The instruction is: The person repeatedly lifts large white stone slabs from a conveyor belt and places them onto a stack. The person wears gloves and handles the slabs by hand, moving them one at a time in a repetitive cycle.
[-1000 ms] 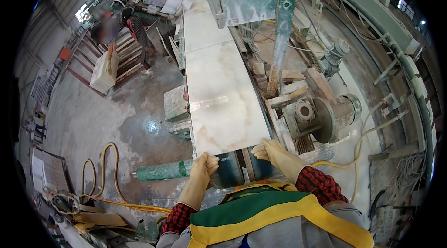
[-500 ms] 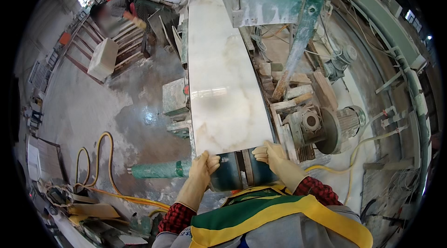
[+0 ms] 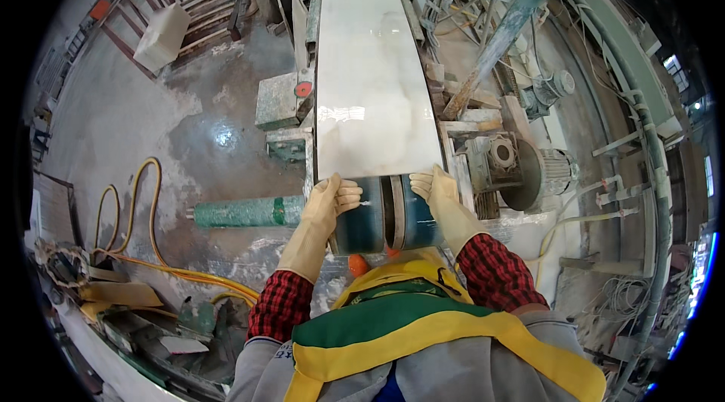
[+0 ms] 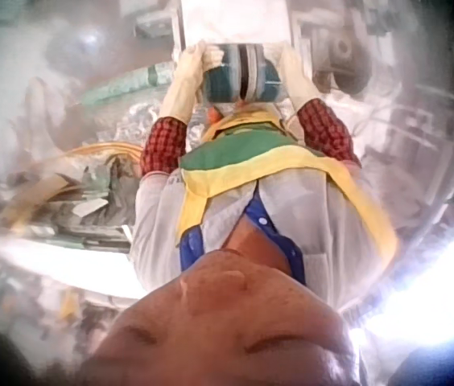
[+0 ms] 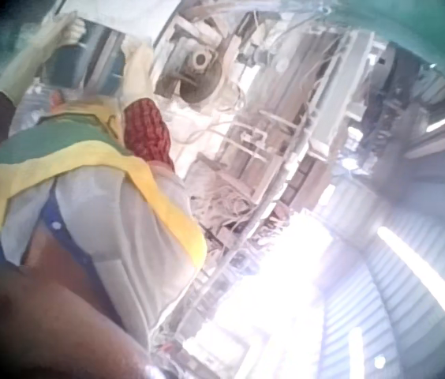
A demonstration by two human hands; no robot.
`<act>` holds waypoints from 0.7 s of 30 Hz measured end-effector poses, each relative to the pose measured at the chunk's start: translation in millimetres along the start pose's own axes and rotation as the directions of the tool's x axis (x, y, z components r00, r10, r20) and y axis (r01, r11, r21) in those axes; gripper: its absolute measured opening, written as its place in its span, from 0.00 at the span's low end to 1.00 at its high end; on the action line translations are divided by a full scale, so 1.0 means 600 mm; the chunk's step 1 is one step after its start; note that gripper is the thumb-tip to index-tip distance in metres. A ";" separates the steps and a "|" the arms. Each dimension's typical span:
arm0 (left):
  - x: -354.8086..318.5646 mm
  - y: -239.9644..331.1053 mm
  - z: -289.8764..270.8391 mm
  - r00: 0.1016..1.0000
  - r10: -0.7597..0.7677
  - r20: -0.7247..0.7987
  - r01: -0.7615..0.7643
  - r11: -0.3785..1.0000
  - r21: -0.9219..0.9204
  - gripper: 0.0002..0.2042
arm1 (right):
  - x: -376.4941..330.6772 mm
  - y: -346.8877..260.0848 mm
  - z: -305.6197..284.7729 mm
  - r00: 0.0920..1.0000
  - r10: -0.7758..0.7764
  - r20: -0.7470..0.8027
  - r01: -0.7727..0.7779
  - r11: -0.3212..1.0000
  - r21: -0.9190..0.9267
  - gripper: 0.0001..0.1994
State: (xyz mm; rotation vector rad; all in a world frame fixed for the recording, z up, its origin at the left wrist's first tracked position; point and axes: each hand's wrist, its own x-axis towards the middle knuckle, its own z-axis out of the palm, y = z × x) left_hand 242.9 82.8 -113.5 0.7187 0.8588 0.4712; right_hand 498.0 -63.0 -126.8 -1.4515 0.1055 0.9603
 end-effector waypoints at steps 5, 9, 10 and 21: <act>-0.128 -0.059 -0.095 0.993 0.033 -0.111 -0.040 0.997 -0.061 0.27 | -0.052 0.010 -0.022 0.992 -0.015 0.124 0.053 0.948 -0.314 0.26; -0.303 -0.141 -0.245 0.851 0.148 -0.504 -0.236 0.965 -0.116 0.26 | -0.068 0.124 -0.081 0.808 0.015 0.590 0.140 0.966 -0.216 0.22; -0.365 -0.167 -0.282 0.765 0.179 -0.618 -0.322 0.938 -0.128 0.24 | -0.132 0.105 -0.029 0.877 0.184 0.444 0.065 0.869 -0.490 0.23; -0.939 -0.442 -0.208 -0.331 0.665 -0.670 0.380 0.743 0.551 0.27 | -0.167 0.282 0.065 0.376 0.563 0.736 0.372 0.635 -0.677 0.27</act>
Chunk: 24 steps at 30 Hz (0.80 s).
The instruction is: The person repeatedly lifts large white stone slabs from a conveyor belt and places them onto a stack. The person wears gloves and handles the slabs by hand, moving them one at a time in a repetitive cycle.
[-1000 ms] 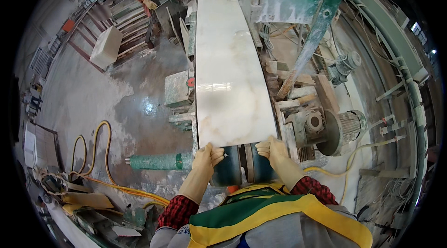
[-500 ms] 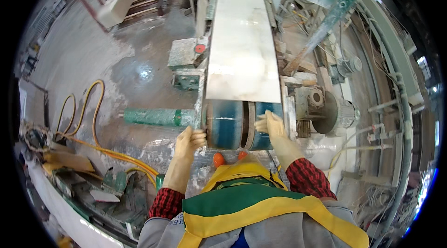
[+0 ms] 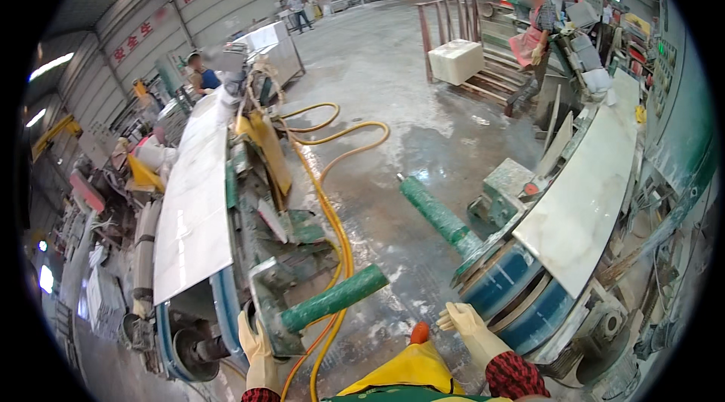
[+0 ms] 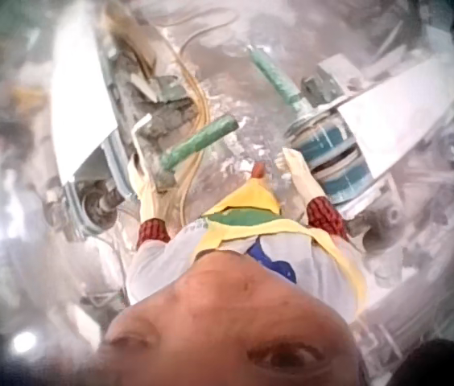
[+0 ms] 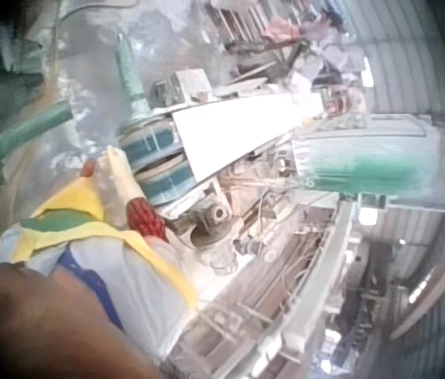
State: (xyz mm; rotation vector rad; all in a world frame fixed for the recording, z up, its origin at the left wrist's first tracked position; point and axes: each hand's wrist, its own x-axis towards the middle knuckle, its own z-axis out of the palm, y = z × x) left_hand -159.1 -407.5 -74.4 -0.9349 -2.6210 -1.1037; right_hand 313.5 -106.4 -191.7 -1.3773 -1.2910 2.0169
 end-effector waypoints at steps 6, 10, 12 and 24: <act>-0.150 -0.229 -0.091 0.837 -0.353 0.419 0.236 0.923 0.305 0.29 | -0.001 0.037 0.165 0.937 0.186 0.294 -0.121 0.967 -0.224 0.26; -0.275 -0.336 -0.042 0.762 0.049 0.646 -0.442 0.769 0.462 0.28 | -0.021 0.043 0.272 0.880 0.208 0.427 -0.081 0.951 -0.298 0.25; -0.264 -0.214 -0.023 0.726 -0.344 0.596 0.395 0.918 0.048 0.28 | -0.018 0.056 0.282 0.872 0.211 0.442 -0.089 0.956 -0.281 0.25; -0.405 -0.399 -0.272 0.578 -0.571 0.583 0.599 0.782 0.171 0.29 | -0.071 0.044 0.621 0.892 0.073 0.446 0.095 0.934 -0.343 0.22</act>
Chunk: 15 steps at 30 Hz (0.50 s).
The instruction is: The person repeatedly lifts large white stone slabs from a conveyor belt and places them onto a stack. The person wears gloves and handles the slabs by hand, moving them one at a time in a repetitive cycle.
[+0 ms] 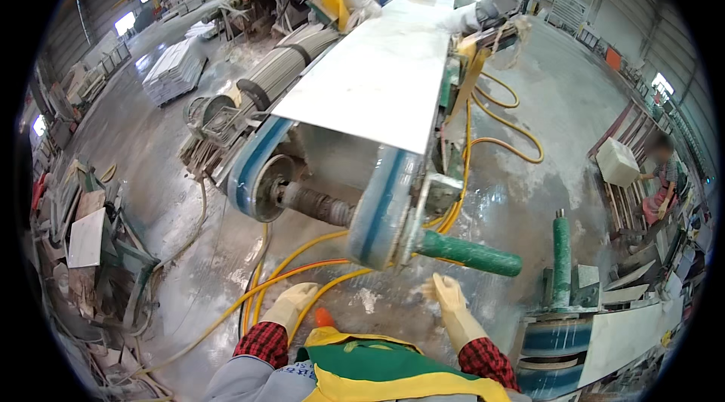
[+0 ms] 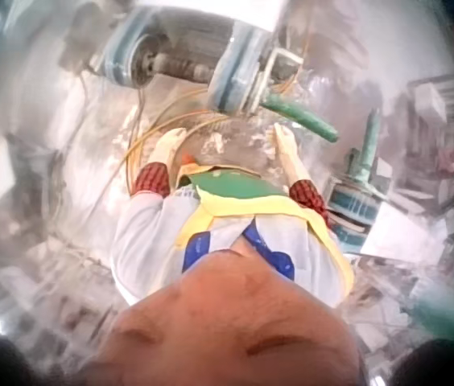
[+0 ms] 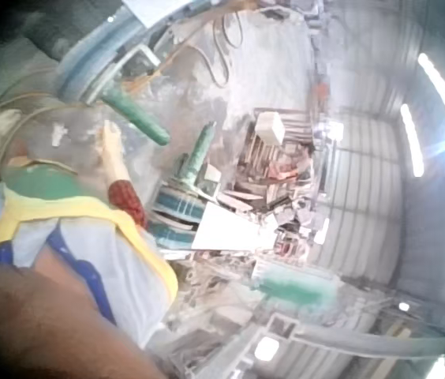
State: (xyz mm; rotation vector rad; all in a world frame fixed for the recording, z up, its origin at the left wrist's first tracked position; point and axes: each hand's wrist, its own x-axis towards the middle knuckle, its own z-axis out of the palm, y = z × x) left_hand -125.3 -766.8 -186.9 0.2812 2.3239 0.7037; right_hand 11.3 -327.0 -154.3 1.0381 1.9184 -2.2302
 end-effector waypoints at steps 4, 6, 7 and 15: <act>-0.049 -0.221 -0.078 0.986 -0.111 -0.123 0.099 0.990 -0.103 0.26 | 0.078 -0.090 0.151 0.973 -0.225 0.050 0.229 0.967 -0.107 0.22; -0.103 -0.221 -0.125 0.886 -0.437 -0.154 0.345 0.844 -0.410 0.25 | 0.167 -0.071 0.162 0.958 -0.273 0.089 0.274 0.962 0.000 0.21; -0.125 -0.226 -0.148 0.839 -0.512 -0.186 0.375 0.790 -0.485 0.25 | 0.178 -0.095 0.188 0.926 -0.371 0.070 0.377 0.907 -0.189 0.20; -0.028 -0.237 -0.194 0.910 -0.280 -0.307 0.163 0.920 -0.356 0.26 | 0.206 -0.294 0.328 0.747 -0.655 0.113 0.410 0.321 -0.854 0.25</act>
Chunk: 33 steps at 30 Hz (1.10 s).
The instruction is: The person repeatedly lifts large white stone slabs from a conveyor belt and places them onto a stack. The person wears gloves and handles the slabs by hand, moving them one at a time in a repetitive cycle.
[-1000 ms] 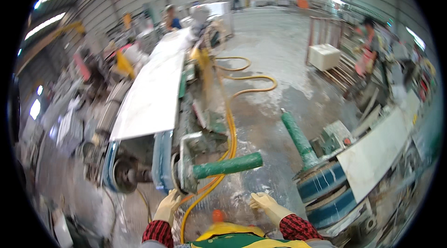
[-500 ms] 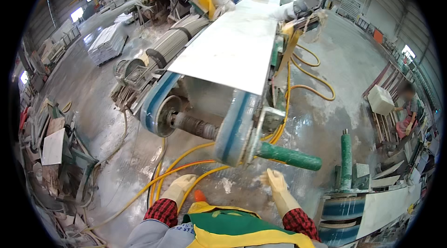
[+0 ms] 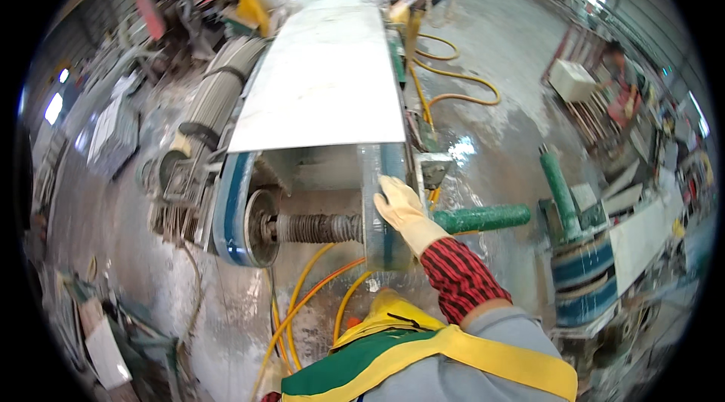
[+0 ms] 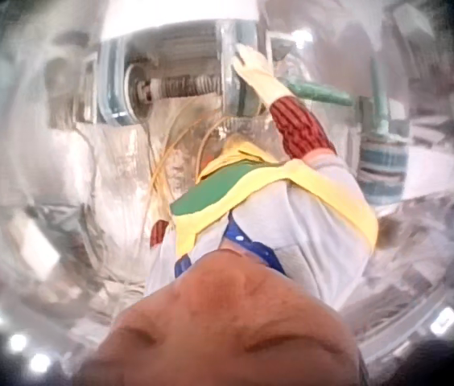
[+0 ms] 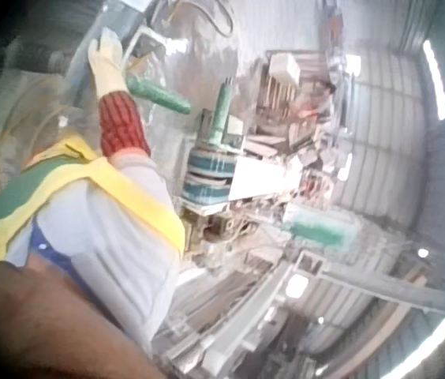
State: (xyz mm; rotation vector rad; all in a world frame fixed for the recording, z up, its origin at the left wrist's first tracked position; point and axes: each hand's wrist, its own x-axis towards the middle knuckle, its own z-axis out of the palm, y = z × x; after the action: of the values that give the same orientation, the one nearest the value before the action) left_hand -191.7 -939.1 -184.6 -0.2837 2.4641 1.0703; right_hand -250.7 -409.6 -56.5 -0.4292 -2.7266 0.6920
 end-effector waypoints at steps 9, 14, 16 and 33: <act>0.199 0.326 0.020 0.776 0.629 0.051 -0.608 0.723 0.327 0.26 | 0.114 0.013 0.152 0.995 -0.056 -0.087 0.042 0.986 -0.164 0.33; 0.247 0.416 0.034 0.696 0.711 0.104 -0.687 0.616 0.385 0.26 | 0.103 0.020 0.114 0.998 0.040 0.046 -0.032 0.986 -0.162 0.35; 0.258 0.438 0.038 0.666 0.737 0.115 -0.710 0.579 0.401 0.26 | 0.094 0.023 0.114 1.000 0.011 -0.010 -0.013 0.989 -0.147 0.33; 0.404 0.542 -0.013 0.399 0.895 0.197 -0.821 0.253 0.513 0.28 | 0.093 0.032 0.141 1.000 0.027 -0.016 -0.027 0.999 -0.030 0.35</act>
State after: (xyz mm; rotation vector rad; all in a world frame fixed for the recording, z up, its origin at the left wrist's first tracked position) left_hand -522.7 -727.2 -84.3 1.4413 2.8943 0.5546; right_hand -327.0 -408.7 -125.3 -0.4774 -2.7248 0.6518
